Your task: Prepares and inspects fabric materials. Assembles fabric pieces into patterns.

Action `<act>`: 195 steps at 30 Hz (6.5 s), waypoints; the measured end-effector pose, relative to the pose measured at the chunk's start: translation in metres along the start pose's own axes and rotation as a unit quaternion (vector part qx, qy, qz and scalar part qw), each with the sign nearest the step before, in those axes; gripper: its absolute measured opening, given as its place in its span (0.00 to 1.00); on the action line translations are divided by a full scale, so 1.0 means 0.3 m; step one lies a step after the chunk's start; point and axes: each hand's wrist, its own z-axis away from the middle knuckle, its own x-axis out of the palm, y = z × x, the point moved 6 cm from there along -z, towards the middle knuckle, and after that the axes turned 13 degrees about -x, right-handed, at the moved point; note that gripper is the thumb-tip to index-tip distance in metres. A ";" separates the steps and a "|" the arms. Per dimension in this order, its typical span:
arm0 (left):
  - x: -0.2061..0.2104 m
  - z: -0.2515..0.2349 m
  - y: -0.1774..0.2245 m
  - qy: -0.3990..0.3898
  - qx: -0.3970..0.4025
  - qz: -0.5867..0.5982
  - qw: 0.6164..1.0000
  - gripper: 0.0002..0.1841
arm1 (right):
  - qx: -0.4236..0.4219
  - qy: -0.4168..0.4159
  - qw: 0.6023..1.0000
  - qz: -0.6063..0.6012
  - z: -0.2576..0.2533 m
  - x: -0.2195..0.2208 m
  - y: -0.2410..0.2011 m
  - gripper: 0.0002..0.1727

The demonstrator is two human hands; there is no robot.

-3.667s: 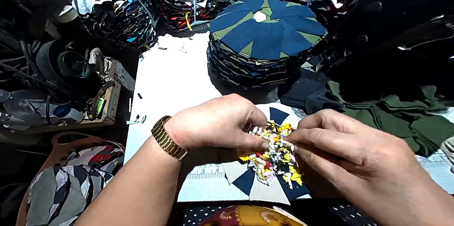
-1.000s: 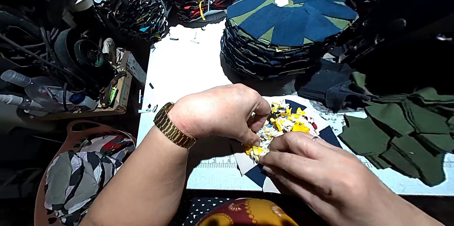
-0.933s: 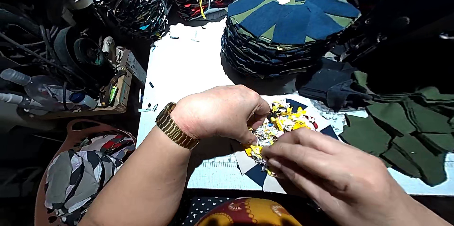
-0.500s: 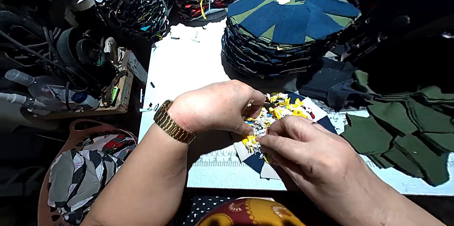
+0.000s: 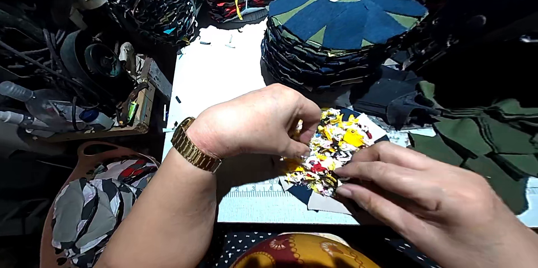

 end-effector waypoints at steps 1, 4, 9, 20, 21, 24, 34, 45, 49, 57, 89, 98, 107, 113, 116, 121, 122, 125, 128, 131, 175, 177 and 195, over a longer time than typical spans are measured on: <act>0.018 -0.005 0.018 -0.007 0.020 0.000 1.000 0.06 | -0.007 -0.005 1.000 0.008 0.012 0.013 0.001 0.12; 0.069 -0.017 0.061 -0.023 0.045 -0.037 0.998 0.04 | -0.029 -0.008 0.999 0.015 0.030 0.024 -0.008 0.11; 0.127 -0.025 0.082 -0.081 0.030 -0.100 0.991 0.04 | -0.043 -0.044 0.998 0.012 0.053 0.009 -0.013 0.14; 0.080 -0.025 0.059 -0.042 0.049 -0.035 0.997 0.03 | -0.022 0.012 0.998 0.054 0.042 -0.010 -0.028 0.10; 0.074 -0.024 0.051 -0.043 0.038 -0.034 0.998 0.04 | -0.025 0.000 0.998 0.055 0.046 0.004 -0.027 0.09; 0.075 -0.022 0.031 -0.059 0.006 -0.045 0.997 0.06 | -0.023 -0.018 0.999 0.043 0.052 0.020 -0.020 0.11; 0.117 -0.030 0.044 -0.075 -0.042 -0.141 0.986 0.11 | -0.065 -0.039 0.997 0.006 0.053 0.050 -0.047 0.11; 0.066 -0.030 0.017 -0.012 0.000 -0.047 0.999 0.08 | -0.005 0.002 1.000 -0.023 0.022 0.027 -0.029 0.15; 0.037 -0.040 0.015 0.101 0.018 -0.070 0.992 0.04 | 0.061 0.094 0.993 0.032 0.041 -0.152 0.064 0.12; 0.068 -0.061 0.021 0.187 0.019 -0.164 0.968 0.05 | 0.057 0.079 0.989 0.113 -0.030 -0.063 0.091 0.14; 0.133 -0.062 0.071 0.106 0.098 -0.172 0.974 0.09 | 0.134 0.085 0.985 0.073 0.036 -0.096 0.115 0.07; 0.134 -0.050 0.096 0.095 0.125 -0.157 0.975 0.10 | 0.192 0.113 0.972 0.074 0.056 -0.116 0.084 0.05; 0.131 -0.021 0.094 -0.009 0.059 -0.133 0.989 0.10 | 0.059 0.064 0.993 0.084 0.039 -0.108 0.014 0.13; 0.155 -0.023 0.114 -0.006 0.090 -0.161 0.983 0.02 | 0.046 0.056 0.993 0.092 0.039 -0.041 0.039 0.12; 0.170 -0.028 0.123 -0.005 0.121 -0.158 0.980 0.04 | 0.052 0.058 0.994 0.078 0.044 -0.074 0.035 0.10; 0.182 -0.028 0.140 0.009 0.145 -0.155 0.977 0.06 | 0.065 0.025 0.994 0.087 0.071 -0.102 0.038 0.10; 0.189 -0.030 0.139 0.011 0.146 -0.157 0.977 0.06 | 0.064 0.019 0.994 0.086 0.077 -0.094 0.045 0.10; 0.186 -0.032 0.141 0.010 0.142 -0.148 0.979 0.05 | 0.064 0.020 0.996 0.067 0.085 -0.086 0.059 0.10; 0.157 -0.025 0.143 0.011 0.130 -0.115 0.985 0.05 | 0.087 0.051 0.995 -0.001 0.090 -0.121 0.059 0.09; 0.158 -0.020 0.152 0.001 0.138 -0.094 0.986 0.06 | 0.108 0.078 0.990 -0.036 0.100 -0.126 0.064 0.06; -0.005 -0.012 0.013 0.187 0.021 -0.163 0.968 0.04 | 0.078 0.058 0.981 0.165 0.023 -0.088 0.074 0.11; -0.004 -0.013 0.006 0.175 0.010 -0.160 0.971 0.04 | 0.079 0.050 0.983 0.161 0.019 -0.076 0.080 0.11; 0.033 -0.043 -0.026 0.145 0.012 -0.154 0.977 0.07 | 0.033 0.026 0.989 0.141 -0.102 -0.031 0.102 0.10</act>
